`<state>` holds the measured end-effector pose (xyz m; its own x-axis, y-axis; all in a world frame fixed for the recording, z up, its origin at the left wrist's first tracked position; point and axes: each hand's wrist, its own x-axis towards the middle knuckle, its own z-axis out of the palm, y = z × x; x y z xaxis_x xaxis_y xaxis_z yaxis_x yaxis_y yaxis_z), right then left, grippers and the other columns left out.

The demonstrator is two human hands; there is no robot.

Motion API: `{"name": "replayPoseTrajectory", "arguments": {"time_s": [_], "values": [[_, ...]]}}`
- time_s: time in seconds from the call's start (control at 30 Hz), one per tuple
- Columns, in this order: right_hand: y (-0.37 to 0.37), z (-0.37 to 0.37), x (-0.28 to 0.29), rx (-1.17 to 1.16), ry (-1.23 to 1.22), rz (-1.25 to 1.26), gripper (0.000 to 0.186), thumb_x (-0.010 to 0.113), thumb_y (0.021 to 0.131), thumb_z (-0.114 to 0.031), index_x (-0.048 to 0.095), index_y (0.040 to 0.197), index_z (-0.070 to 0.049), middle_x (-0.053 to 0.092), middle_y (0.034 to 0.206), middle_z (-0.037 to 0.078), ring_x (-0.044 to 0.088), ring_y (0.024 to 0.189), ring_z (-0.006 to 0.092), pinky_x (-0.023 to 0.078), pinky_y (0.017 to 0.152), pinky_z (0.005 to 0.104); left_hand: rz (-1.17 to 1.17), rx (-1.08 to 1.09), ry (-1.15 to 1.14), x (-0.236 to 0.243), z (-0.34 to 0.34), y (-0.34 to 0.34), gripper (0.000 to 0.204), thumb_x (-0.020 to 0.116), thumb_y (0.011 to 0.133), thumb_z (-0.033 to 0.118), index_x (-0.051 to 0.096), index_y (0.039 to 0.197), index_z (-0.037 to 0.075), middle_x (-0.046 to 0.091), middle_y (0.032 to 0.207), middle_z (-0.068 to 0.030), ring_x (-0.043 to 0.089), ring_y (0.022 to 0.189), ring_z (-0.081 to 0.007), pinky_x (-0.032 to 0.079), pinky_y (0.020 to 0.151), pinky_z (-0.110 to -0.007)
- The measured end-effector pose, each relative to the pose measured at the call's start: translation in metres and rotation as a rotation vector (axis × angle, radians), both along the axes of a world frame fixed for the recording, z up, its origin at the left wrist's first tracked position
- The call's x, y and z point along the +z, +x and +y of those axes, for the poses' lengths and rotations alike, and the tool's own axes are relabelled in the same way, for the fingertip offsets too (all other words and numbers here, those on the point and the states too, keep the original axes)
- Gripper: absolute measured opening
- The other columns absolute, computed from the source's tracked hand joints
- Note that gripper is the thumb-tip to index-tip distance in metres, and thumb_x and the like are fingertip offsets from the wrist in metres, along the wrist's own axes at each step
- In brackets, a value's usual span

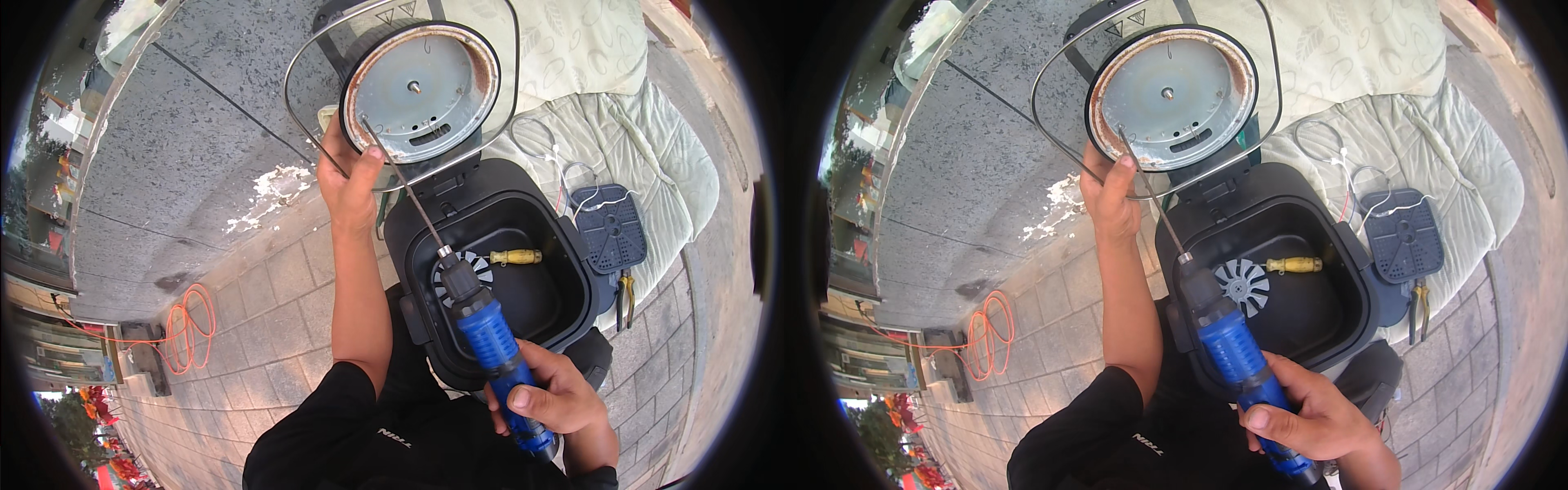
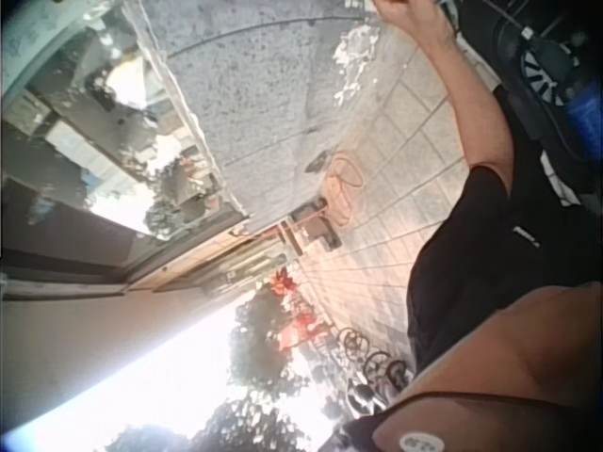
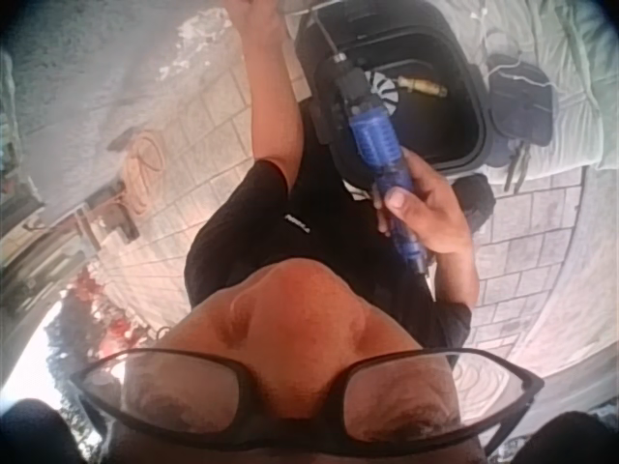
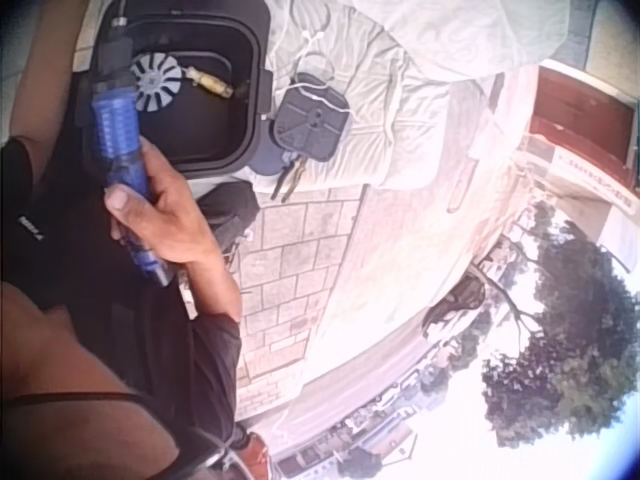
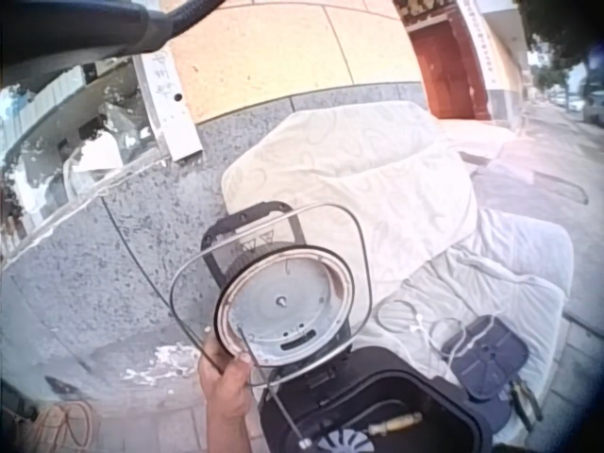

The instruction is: The person disassembles a small appliance, removes a fan blade, and uses a soldering iron to work on the interior components. They then reassemble the unit by placing the fan blade back and closing the lid.

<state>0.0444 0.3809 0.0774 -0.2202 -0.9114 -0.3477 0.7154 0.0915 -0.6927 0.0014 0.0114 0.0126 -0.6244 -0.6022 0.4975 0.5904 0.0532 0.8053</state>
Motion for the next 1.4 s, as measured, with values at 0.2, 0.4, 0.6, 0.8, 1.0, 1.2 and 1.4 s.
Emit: {"name": "replayPoseTrajectory", "arguments": {"time_s": [0.2,0.4,0.6,0.8,1.0,1.2,1.4], "values": [[0.002,-0.003,-0.001,-0.001,-0.001,0.014,0.063,0.074,0.102,-0.029,0.046,0.147,0.004,0.065,0.1,0.008,0.069,0.08,0.0149,0.055,0.075,0.0299,0.0,0.002,0.001,0.0,0.0,-0.001,0.081,0.076,0.086,0.012,0.04,0.153,-0.015,0.057,0.147,-0.0235,0.056,0.136,-0.0295,0.042,0.116,-0.043],[0.004,-0.004,0.003,-0.004,-0.005,-0.028,0.061,0.073,0.103,-0.03,0.046,0.146,0.004,0.065,0.1,0.008,0.069,0.08,0.0153,0.056,0.074,0.0304,-0.003,0.004,0.003,-0.002,-0.001,0.0,0.08,0.076,0.086,0.012,0.041,0.153,-0.015,0.057,0.146,-0.0233,0.057,0.135,-0.0291,0.043,0.116,-0.043],[0.006,-0.004,0.007,-0.01,0.002,-0.024,0.059,0.073,0.103,-0.031,0.048,0.144,0.003,0.065,0.099,0.009,0.069,0.08,0.0159,0.056,0.074,0.0305,0.016,-0.003,-0.001,-0.001,0.001,-0.001,0.077,0.075,0.087,0.01,0.042,0.152,-0.014,0.059,0.144,-0.0224,0.058,0.133,-0.0284,0.044,0.115,-0.043],[0.008,-0.004,0.009,-0.012,0.013,-0.035,0.059,0.073,0.102,-0.032,0.048,0.143,0.003,0.065,0.1,0.009,0.069,0.08,0.016,0.056,0.073,0.0306,0.02,-0.01,-0.008,0.0,0.0,-0.001,0.076,0.075,0.087,0.01,0.042,0.152,-0.013,0.059,0.144,-0.0222,0.059,0.133,-0.0279,0.044,0.115,-0.043],[0.008,-0.003,0.015,-0.005,0.026,-0.091,0.06,0.073,0.102,-0.033,0.048,0.143,0.003,0.066,0.101,0.01,0.069,0.082,0.0172,0.057,0.074,0.0326,0.017,-0.011,-0.006,-0.001,0.001,-0.001,0.076,0.075,0.087,0.009,0.042,0.152,-0.014,0.058,0.144,-0.022,0.059,0.132,-0.0279,0.044,0.115,-0.042],[0.007,-0.001,0.022,0.003,0.031,-0.194,0.06,0.073,0.102,-0.033,0.048,0.143,0.003,0.066,0.103,0.011,0.07,0.082,0.0186,0.058,0.075,0.0343,0.016,-0.006,-0.005,0.0,0.001,0.0,0.076,0.074,0.087,0.009,0.042,0.152,-0.013,0.058,0.144,-0.0218,0.058,0.132,-0.0278,0.044,0.115,-0.043],[0.01,-0.004,0.019,-0.004,0.042,-0.133,0.059,0.073,0.102,-0.035,0.049,0.142,0.002,0.066,0.103,0.011,0.07,0.082,0.0191,0.058,0.074,0.0348,0.017,-0.011,0.009,0.0,0.001,-0.001,0.076,0.075,0.087,0.009,0.042,0.152,-0.012,0.058,0.145,-0.0217,0.058,0.133,-0.0278,0.043,0.116,-0.043]]}}
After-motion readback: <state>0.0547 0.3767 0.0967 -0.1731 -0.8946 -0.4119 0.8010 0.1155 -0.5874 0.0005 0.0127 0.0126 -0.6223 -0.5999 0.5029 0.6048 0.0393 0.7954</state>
